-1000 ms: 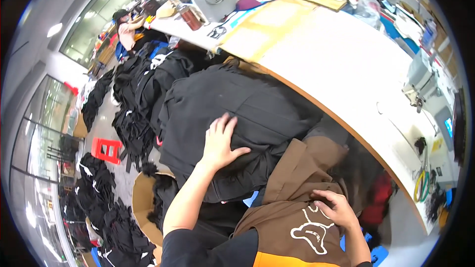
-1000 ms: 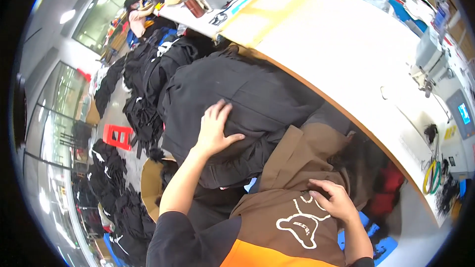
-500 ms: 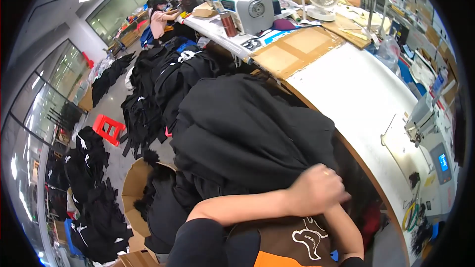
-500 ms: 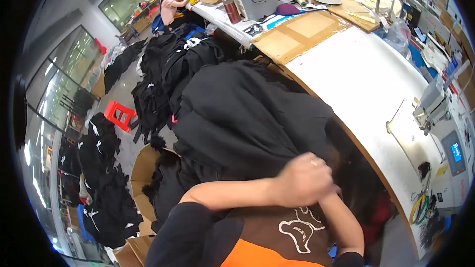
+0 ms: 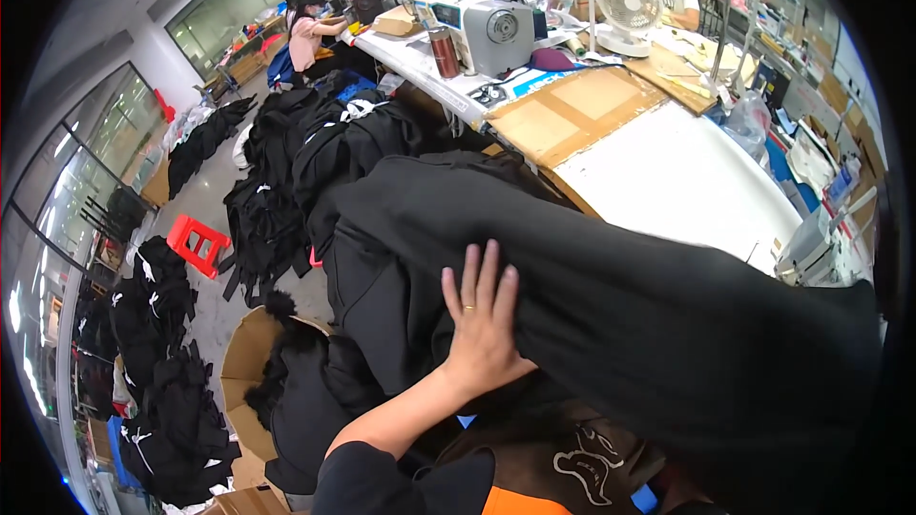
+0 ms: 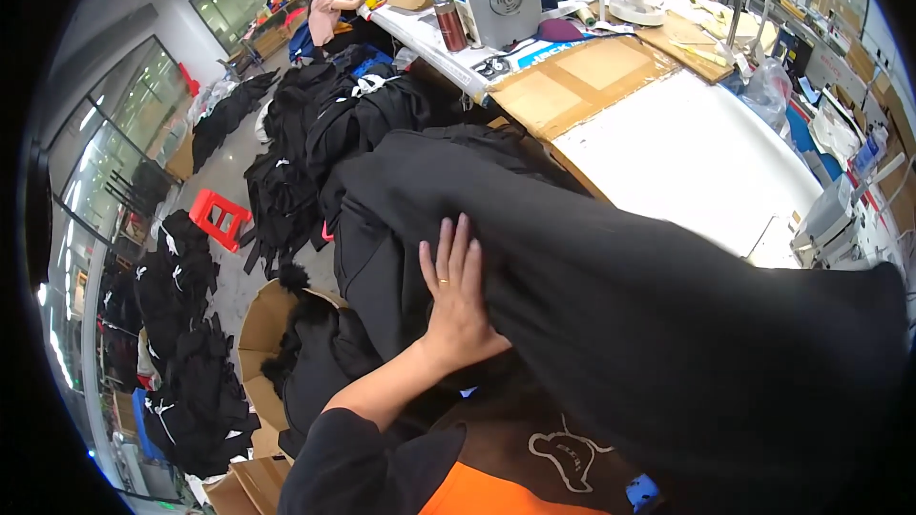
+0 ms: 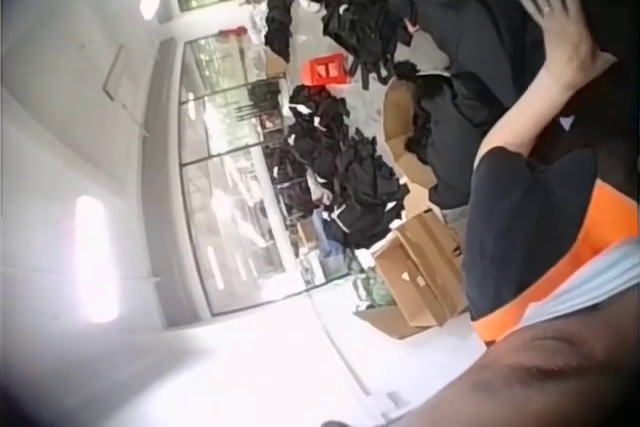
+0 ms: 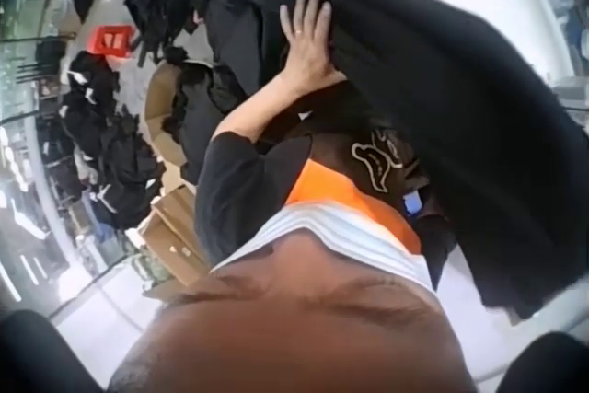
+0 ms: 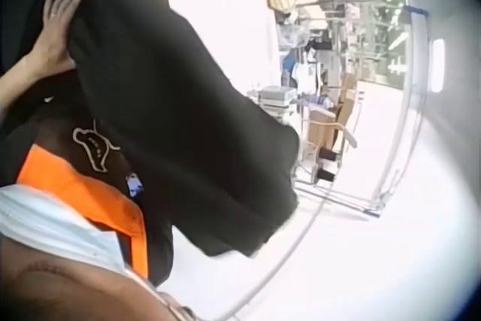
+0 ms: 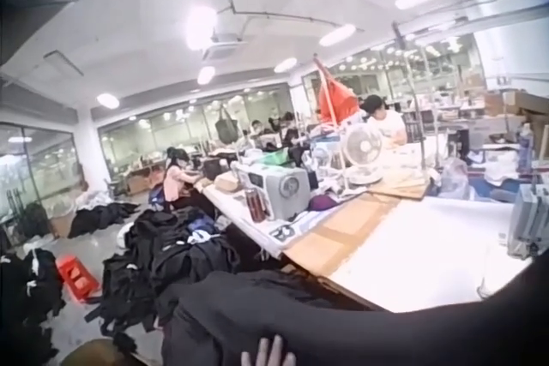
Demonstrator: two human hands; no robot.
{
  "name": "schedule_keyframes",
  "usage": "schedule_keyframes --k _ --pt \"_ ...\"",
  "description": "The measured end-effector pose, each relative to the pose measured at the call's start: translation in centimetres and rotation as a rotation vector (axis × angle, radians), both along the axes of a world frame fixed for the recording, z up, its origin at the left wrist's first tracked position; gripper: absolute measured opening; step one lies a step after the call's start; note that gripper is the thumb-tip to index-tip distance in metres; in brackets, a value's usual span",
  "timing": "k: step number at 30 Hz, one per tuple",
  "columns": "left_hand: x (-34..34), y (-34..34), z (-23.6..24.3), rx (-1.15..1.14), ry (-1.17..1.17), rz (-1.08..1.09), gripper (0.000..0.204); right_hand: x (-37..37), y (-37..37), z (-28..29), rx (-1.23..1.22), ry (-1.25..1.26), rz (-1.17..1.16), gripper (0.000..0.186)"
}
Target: Sewing a black fur trim onto a piece of black clothing using an industrial sewing machine.
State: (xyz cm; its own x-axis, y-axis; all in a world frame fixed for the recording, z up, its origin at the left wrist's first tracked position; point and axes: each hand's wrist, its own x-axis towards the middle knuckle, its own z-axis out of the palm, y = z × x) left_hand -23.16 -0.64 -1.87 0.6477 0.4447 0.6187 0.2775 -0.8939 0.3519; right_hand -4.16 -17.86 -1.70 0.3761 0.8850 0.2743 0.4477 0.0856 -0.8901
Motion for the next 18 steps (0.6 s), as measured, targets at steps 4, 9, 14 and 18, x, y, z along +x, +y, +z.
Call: schedule_keyframes --k 4,9,14,18 --pt "0.5 1.2 -1.8 -0.095 0.197 -0.437 0.051 0.0 -0.5 2.7 0.031 0.019 -0.013 0.051" --pt "1.8 0.9 2.0 -0.826 0.496 -0.925 0.034 1.7 -2.8 6.4 0.115 0.016 -0.112 0.047" --pt "4.3 3.5 10.4 -0.851 0.371 -0.987 0.031 2.6 -6.1 9.0 0.24 0.039 -0.321 0.044" --pt "10.5 6.3 15.5 -0.517 -0.021 -0.791 0.041 2.3 -8.9 10.1 0.355 0.06 -0.464 0.041"
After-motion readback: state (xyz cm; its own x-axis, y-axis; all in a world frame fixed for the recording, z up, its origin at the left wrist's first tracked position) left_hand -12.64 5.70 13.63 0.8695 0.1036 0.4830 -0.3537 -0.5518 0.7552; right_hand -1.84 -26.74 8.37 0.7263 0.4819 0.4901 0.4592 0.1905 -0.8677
